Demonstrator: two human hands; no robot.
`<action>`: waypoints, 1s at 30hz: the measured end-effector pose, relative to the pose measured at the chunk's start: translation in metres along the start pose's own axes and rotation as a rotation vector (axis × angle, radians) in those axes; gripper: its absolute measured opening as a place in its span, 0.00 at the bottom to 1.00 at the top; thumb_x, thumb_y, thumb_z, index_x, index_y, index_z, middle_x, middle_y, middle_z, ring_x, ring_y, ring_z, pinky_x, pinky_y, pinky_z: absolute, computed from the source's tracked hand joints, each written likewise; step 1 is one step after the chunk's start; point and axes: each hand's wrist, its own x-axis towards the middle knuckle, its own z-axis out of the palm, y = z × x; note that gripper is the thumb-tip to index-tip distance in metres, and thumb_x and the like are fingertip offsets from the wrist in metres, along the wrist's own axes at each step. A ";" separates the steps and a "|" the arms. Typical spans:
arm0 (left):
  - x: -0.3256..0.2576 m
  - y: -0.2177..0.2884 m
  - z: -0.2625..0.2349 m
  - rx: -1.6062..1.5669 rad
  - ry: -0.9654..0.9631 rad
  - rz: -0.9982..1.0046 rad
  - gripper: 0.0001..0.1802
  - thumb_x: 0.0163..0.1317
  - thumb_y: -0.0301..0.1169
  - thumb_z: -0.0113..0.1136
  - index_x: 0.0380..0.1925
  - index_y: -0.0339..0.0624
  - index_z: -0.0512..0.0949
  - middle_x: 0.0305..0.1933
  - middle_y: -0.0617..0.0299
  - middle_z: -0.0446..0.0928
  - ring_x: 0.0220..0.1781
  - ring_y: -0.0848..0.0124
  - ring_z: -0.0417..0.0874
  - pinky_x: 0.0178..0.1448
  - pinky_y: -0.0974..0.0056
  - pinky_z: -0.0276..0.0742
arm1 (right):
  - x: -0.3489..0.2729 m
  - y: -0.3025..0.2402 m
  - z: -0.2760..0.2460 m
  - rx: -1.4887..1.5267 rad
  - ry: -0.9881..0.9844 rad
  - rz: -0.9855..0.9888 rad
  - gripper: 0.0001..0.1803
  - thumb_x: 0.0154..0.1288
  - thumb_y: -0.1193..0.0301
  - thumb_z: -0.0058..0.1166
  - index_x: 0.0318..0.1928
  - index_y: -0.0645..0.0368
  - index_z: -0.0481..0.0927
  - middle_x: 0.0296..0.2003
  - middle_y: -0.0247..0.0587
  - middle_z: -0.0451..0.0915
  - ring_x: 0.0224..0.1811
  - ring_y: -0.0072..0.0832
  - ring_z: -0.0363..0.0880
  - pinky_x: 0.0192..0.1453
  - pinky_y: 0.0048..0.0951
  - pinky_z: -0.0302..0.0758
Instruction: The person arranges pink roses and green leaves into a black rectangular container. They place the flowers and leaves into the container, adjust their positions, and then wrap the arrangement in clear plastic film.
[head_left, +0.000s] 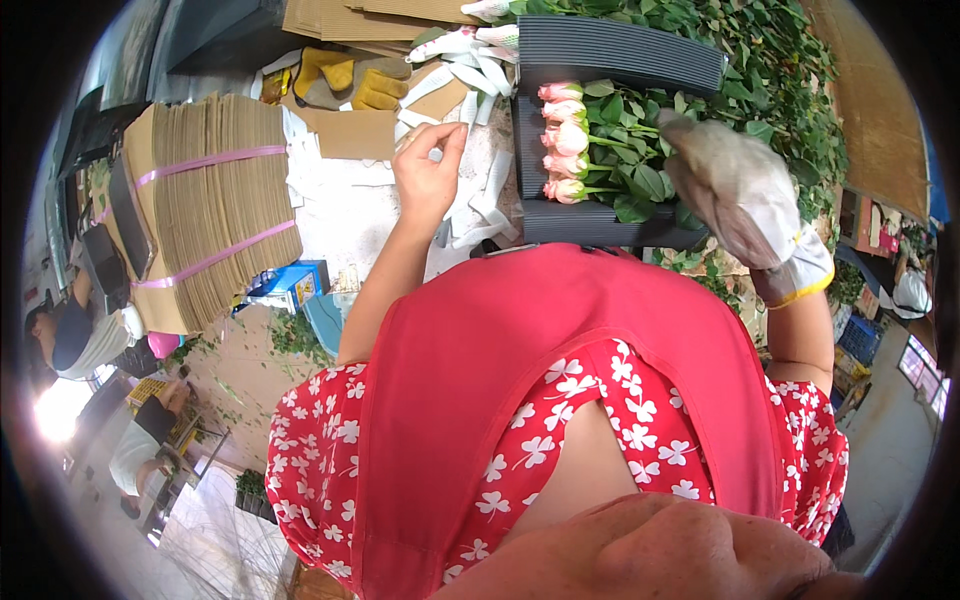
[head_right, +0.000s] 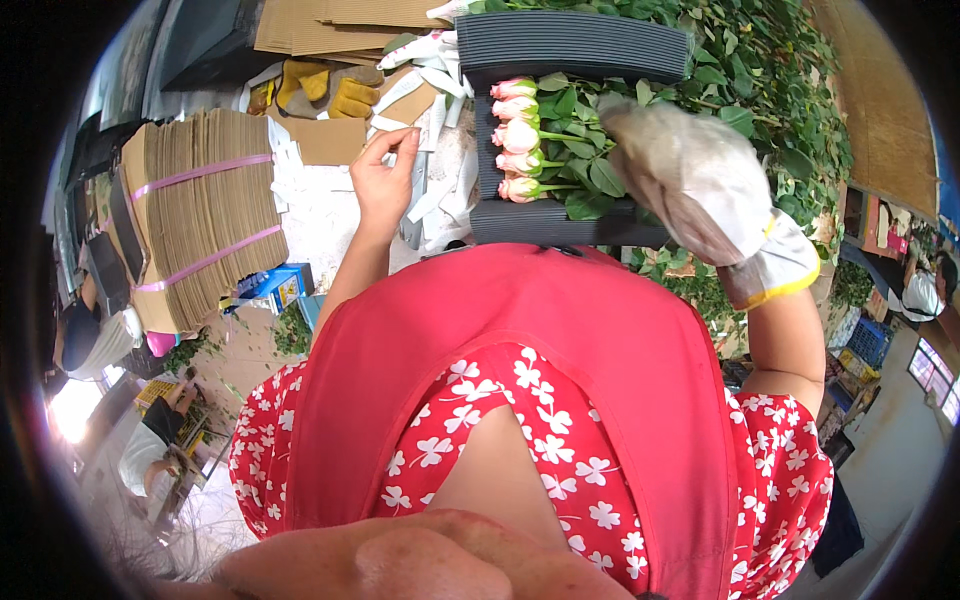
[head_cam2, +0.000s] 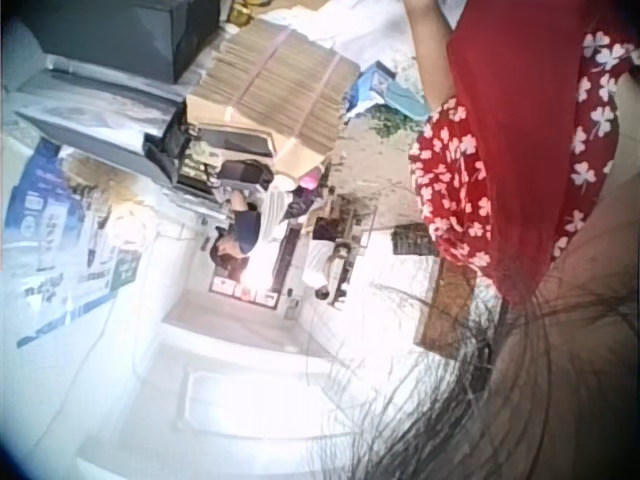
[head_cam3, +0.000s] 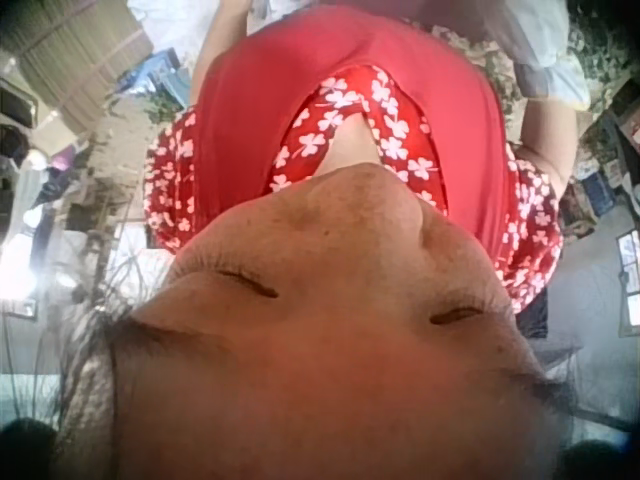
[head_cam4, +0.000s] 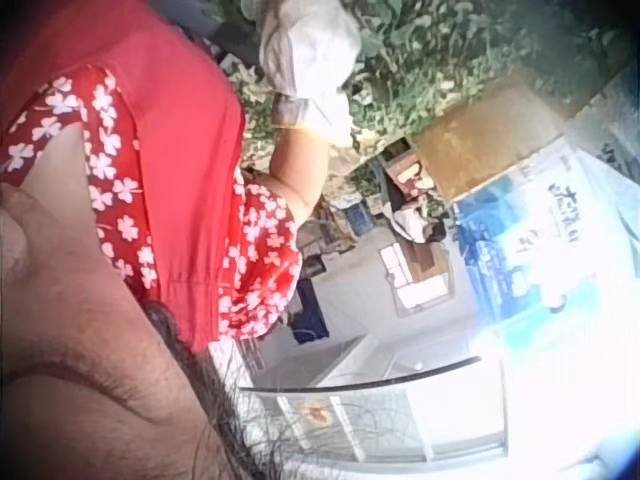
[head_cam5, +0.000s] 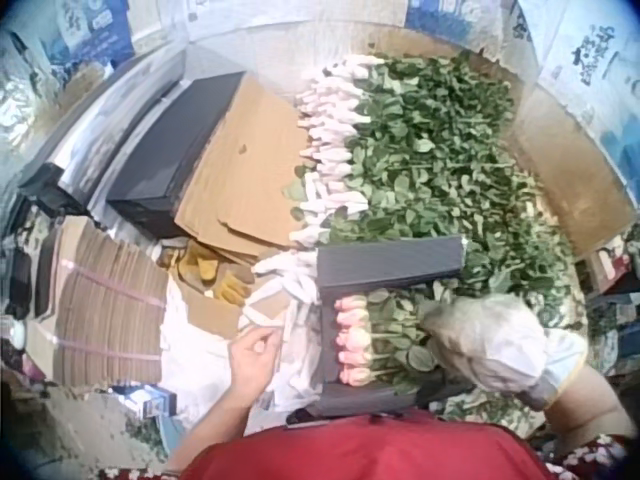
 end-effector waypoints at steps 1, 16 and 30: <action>-0.002 0.005 -0.003 0.013 0.001 -0.085 0.14 0.54 0.30 0.71 0.41 0.40 0.85 0.36 0.59 0.83 0.38 0.68 0.82 0.46 0.63 0.77 | 0.000 -0.001 0.006 0.042 0.052 -0.068 0.18 0.62 0.70 0.59 0.53 0.55 0.77 0.41 0.44 0.82 0.39 0.43 0.82 0.43 0.41 0.78; -0.002 0.010 0.056 0.043 -0.346 0.167 0.36 0.35 0.38 0.81 0.53 0.60 0.84 0.43 0.63 0.66 0.46 0.68 0.68 0.55 0.65 0.69 | 0.045 -0.010 0.058 0.047 -0.120 -0.122 0.08 0.60 0.68 0.53 0.37 0.59 0.75 0.23 0.48 0.79 0.26 0.47 0.81 0.30 0.45 0.77; 0.002 0.023 0.040 -0.137 -0.300 0.069 0.34 0.42 0.35 0.80 0.55 0.54 0.82 0.48 0.60 0.69 0.51 0.65 0.71 0.59 0.62 0.68 | 0.051 -0.014 0.061 0.093 -0.375 -0.212 0.11 0.64 0.63 0.51 0.40 0.58 0.75 0.28 0.49 0.82 0.30 0.50 0.83 0.30 0.48 0.77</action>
